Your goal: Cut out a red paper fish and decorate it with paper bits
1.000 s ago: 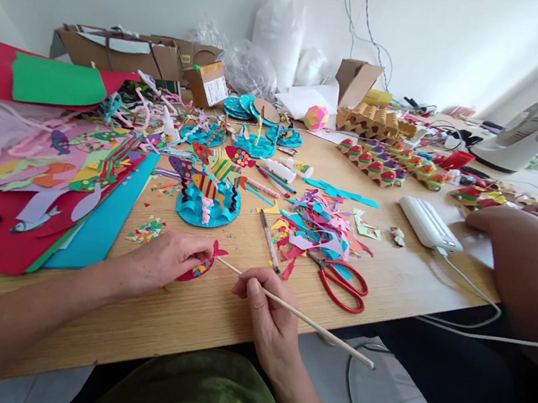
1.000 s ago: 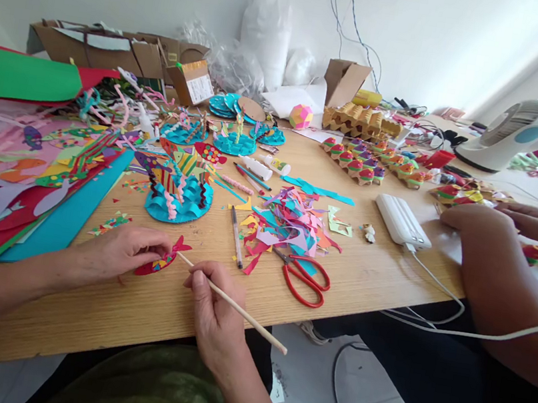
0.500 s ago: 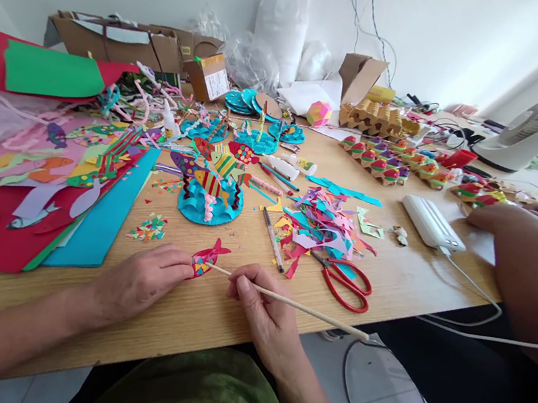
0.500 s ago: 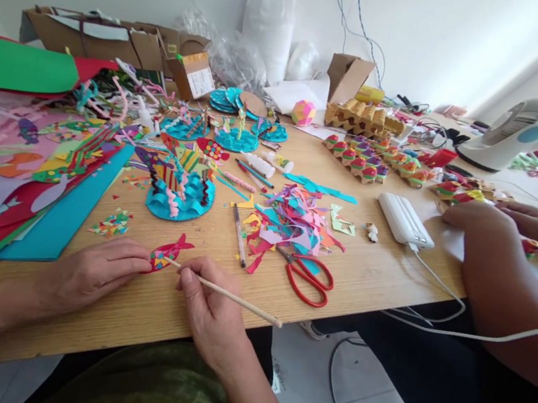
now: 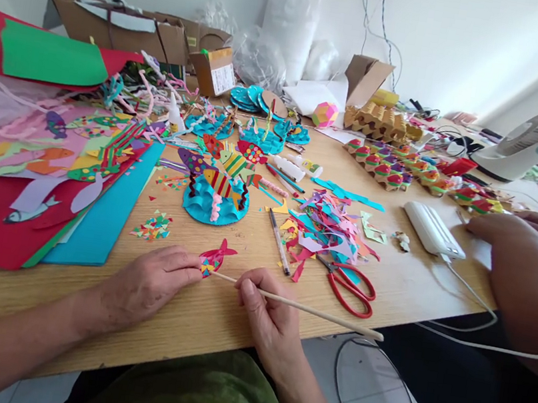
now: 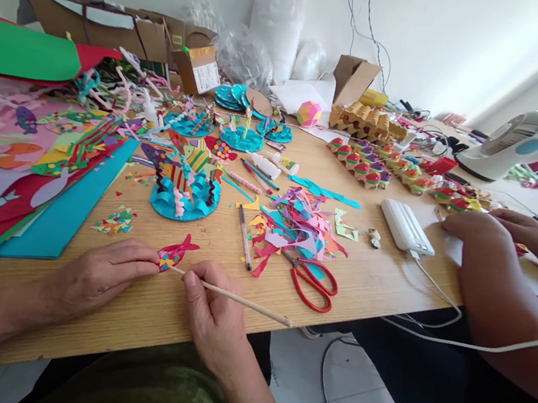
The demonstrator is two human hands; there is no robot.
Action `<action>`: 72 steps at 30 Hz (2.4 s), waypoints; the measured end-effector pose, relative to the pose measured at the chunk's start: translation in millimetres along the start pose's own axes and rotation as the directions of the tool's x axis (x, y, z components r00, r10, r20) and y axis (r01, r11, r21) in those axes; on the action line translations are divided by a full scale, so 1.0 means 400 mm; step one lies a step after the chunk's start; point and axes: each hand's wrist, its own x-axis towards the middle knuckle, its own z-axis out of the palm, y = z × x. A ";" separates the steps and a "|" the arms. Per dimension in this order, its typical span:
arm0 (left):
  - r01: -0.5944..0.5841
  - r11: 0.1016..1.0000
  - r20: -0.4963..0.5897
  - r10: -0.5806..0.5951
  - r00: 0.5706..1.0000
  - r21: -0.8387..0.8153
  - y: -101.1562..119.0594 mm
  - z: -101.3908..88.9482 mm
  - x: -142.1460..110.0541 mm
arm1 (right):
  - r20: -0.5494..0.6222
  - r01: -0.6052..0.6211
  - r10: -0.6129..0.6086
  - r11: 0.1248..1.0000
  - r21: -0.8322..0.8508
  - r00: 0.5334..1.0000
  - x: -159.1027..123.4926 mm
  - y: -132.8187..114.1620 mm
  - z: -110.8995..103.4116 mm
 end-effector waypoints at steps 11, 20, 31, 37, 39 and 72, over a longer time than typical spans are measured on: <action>-0.005 1.000 0.020 0.005 1.000 0.007 -0.005 0.002 -0.001 | 0.032 -0.010 0.011 0.999 -0.041 0.999 0.004 -0.002 0.005; 0.005 1.000 0.020 -0.005 1.000 -0.002 -0.003 0.004 0.000 | 0.008 0.026 -0.025 0.998 -0.061 1.000 0.001 0.006 0.007; 0.001 1.000 0.021 -0.001 1.000 0.014 -0.007 0.007 -0.007 | 0.045 0.045 -0.041 0.996 -0.080 0.998 0.004 0.004 0.007; -0.028 0.997 0.020 0.026 0.999 0.071 -0.003 0.005 -0.001 | 0.038 0.042 -0.039 0.995 -0.089 0.999 0.003 0.005 0.008; -0.031 0.996 0.023 0.029 0.999 0.081 -0.002 0.005 0.001 | 0.036 0.043 -0.040 0.995 -0.087 0.999 0.004 0.006 0.009; -0.063 0.992 -0.006 0.064 0.998 0.109 0.000 0.005 0.008 | 0.027 0.079 -0.077 0.992 -0.099 0.997 0.004 0.027 0.015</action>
